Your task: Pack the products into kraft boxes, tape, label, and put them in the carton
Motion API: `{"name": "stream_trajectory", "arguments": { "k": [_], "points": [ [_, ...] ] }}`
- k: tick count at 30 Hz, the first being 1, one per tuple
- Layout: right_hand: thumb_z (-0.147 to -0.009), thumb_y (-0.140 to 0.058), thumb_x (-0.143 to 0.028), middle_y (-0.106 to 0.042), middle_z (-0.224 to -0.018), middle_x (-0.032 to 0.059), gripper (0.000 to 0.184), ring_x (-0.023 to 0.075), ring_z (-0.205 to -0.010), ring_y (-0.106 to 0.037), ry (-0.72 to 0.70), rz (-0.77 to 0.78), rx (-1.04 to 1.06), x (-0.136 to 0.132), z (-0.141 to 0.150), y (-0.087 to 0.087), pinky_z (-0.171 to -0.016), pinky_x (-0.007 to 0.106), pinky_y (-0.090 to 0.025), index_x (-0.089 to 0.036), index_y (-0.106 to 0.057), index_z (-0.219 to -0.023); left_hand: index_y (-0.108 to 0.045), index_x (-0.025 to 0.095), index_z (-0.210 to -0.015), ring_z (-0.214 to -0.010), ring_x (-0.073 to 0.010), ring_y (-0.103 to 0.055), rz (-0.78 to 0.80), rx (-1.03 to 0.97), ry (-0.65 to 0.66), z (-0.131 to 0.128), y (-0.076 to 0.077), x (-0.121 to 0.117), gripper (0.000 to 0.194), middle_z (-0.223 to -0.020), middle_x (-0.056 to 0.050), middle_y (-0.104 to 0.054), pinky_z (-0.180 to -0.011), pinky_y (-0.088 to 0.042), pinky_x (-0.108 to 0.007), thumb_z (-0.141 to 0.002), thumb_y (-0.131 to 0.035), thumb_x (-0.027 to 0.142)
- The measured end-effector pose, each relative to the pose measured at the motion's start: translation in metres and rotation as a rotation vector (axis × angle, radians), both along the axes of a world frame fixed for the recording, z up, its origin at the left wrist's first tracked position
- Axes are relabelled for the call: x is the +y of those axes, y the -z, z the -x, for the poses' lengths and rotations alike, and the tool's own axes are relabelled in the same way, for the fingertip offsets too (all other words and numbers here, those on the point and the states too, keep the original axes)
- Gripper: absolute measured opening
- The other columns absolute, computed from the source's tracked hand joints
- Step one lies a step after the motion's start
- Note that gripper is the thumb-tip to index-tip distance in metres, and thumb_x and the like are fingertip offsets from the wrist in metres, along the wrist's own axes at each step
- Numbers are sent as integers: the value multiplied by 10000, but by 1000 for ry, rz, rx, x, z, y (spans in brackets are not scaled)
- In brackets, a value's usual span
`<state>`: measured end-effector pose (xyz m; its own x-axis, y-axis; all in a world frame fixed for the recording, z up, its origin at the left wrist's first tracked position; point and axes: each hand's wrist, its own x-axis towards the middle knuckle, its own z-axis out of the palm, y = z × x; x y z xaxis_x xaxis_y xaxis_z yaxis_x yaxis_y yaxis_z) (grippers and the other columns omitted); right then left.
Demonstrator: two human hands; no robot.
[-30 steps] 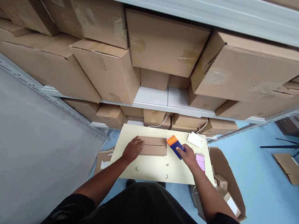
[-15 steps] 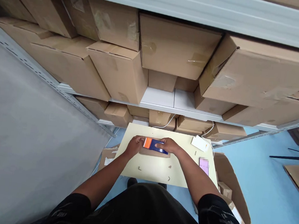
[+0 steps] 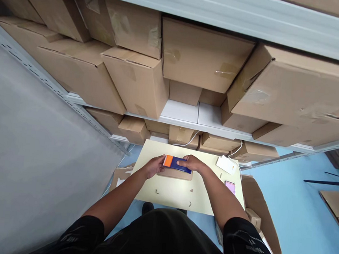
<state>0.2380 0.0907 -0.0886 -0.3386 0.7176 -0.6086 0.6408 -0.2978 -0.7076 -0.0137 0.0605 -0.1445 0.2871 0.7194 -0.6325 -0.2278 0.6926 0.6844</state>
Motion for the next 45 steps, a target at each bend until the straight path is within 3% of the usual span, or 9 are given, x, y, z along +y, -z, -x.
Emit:
{"name": "stream_trajectory", "arguments": {
  "k": [6,12,19,24,30,38,45],
  "points": [
    [-618,-814,-719,-582,-624,-42,568,124,-613,-503,3,-3,48,-1,-5,3,-597,239,-396,-191,-626,-704,-692,166,-1054,-624,-134,-626,110,-4,114,-8,-4,2,549,-894,-62,-718,-549,-455,-239,-897,-634,688],
    [-613,-825,-702,-630,-670,-28,559,136,-650,-548,12,19,55,-1,-7,-1,-623,241,-422,-185,-655,-738,-693,169,-954,-598,-89,-535,-69,63,-49,-13,1,1,337,-734,-1,-638,-547,-387,-201,-808,-786,458],
    [-647,-801,-735,-663,-687,-16,571,146,-664,-581,-5,23,16,0,-2,-10,-639,244,-442,-187,-679,-752,-709,186,-865,-675,-164,-592,-305,406,58,-8,4,7,305,-750,-25,-690,-642,-451,-282,-850,-667,488],
    [-666,-796,-759,-733,-766,36,580,189,-723,-641,-66,8,-146,9,4,-20,-649,260,-461,-192,-732,-767,-703,203,-815,-706,-195,-631,-446,666,60,25,8,15,268,-735,-27,-700,-679,-468,-308,-886,-595,438],
    [-676,-793,-756,-758,-806,58,583,214,-751,-674,-94,-6,-199,9,1,-18,-655,272,-478,-187,-761,-802,-699,210,-815,-718,-204,-641,-483,780,96,64,20,8,249,-761,-30,-713,-691,-453,-313,-901,-584,414],
    [-727,-786,-710,-770,-833,67,524,216,-770,-691,-79,-41,-283,6,15,-16,-654,266,-475,-191,-765,-792,-632,225,-793,-796,-221,-633,-649,986,137,52,43,0,278,-804,-47,-692,-776,-440,-313,-983,-481,360],
    [-721,-763,-753,-769,-856,79,566,225,-764,-696,-99,-73,-373,6,27,-13,-643,278,-462,-196,-774,-821,-606,223,-831,-897,-249,-635,-633,1045,131,39,72,-6,275,-928,-102,-686,-846,-463,-342,-1012,-424,319]
  ]
}}
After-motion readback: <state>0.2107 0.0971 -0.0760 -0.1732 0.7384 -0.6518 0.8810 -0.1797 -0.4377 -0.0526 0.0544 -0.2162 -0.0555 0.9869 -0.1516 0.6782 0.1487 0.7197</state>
